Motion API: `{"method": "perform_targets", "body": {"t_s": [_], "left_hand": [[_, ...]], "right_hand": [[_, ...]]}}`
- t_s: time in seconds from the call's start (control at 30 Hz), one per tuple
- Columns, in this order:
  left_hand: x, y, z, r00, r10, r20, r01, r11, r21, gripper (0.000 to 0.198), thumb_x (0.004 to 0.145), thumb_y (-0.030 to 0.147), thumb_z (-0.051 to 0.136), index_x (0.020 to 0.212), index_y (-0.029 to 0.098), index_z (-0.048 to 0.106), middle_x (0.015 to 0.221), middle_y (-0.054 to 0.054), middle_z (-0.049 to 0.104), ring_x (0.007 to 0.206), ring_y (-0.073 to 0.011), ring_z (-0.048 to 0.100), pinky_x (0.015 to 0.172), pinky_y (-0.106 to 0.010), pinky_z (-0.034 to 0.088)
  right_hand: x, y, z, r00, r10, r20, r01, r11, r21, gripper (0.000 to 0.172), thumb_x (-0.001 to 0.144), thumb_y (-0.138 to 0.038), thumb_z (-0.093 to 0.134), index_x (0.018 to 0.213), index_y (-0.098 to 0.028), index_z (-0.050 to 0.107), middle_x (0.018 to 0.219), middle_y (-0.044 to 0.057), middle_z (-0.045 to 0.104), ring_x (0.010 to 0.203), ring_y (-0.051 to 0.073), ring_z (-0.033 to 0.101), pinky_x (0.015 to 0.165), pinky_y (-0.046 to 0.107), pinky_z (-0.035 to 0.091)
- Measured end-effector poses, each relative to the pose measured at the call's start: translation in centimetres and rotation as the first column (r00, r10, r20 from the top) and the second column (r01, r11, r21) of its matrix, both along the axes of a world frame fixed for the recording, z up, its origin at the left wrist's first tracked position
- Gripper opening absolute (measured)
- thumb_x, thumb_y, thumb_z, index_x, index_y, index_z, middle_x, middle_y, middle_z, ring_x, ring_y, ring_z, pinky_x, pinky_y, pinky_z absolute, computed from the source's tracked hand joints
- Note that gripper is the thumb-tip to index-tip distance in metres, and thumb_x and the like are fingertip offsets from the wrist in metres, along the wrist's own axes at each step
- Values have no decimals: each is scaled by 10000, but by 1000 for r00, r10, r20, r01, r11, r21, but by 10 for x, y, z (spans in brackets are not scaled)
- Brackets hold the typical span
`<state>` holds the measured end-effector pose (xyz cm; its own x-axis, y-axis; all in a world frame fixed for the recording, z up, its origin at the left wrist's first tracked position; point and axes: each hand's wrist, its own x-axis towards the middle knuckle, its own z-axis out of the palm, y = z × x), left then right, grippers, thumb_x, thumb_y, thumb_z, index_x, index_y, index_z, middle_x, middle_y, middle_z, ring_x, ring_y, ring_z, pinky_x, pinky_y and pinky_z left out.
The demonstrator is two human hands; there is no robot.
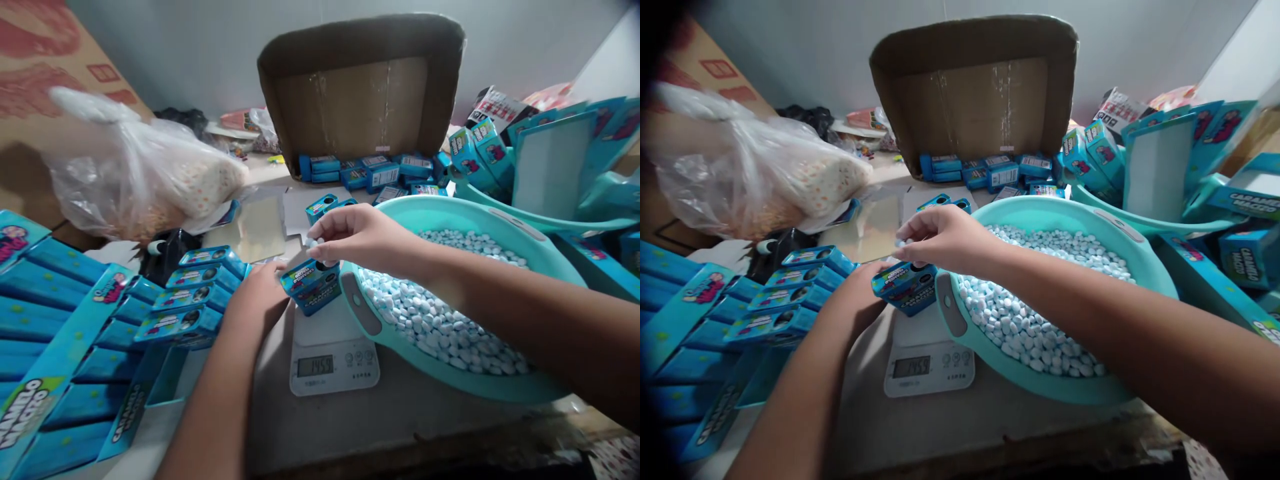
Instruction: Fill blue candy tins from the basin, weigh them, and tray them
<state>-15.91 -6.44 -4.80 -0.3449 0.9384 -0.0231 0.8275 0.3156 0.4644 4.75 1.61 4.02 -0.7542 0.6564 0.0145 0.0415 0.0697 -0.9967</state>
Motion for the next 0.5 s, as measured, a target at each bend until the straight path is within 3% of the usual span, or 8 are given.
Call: {"method": "perform_targets", "body": {"t_s": [0.27, 0.33, 0.5], "left_hand": [[-7, 4, -1, 1000, -4, -21, 3, 996, -89, 391, 781, 388, 627, 1122, 212, 705, 1212, -145, 702, 1155, -325, 639, 964, -424, 495], [-7, 4, -2, 999, 7, -36, -10, 996, -86, 410, 779, 387, 630, 1139, 204, 700, 1227, -155, 694, 1169, -332, 631, 978, -435, 490], [-5, 3, -4, 999, -4, -35, 2, 997, -73, 342, 783, 394, 623, 1064, 228, 726, 1143, -126, 726, 1103, -320, 658, 916, -406, 510]], "right_hand": [[4, -2, 8, 971, -87, 223, 16, 954, 301, 228, 723, -99, 710, 947, -116, 752, 878, 48, 735, 789, 133, 656, 677, 243, 507], [4, -4, 9, 962, -114, 248, 1, 910, 414, 233, 730, -92, 692, 947, -126, 767, 883, 40, 738, 777, 126, 645, 680, 243, 494], [4, -6, 7, 945, -137, 297, -103, 737, 668, 242, 759, -91, 650, 951, -152, 784, 890, 30, 741, 779, 127, 619, 712, 253, 465]]}}
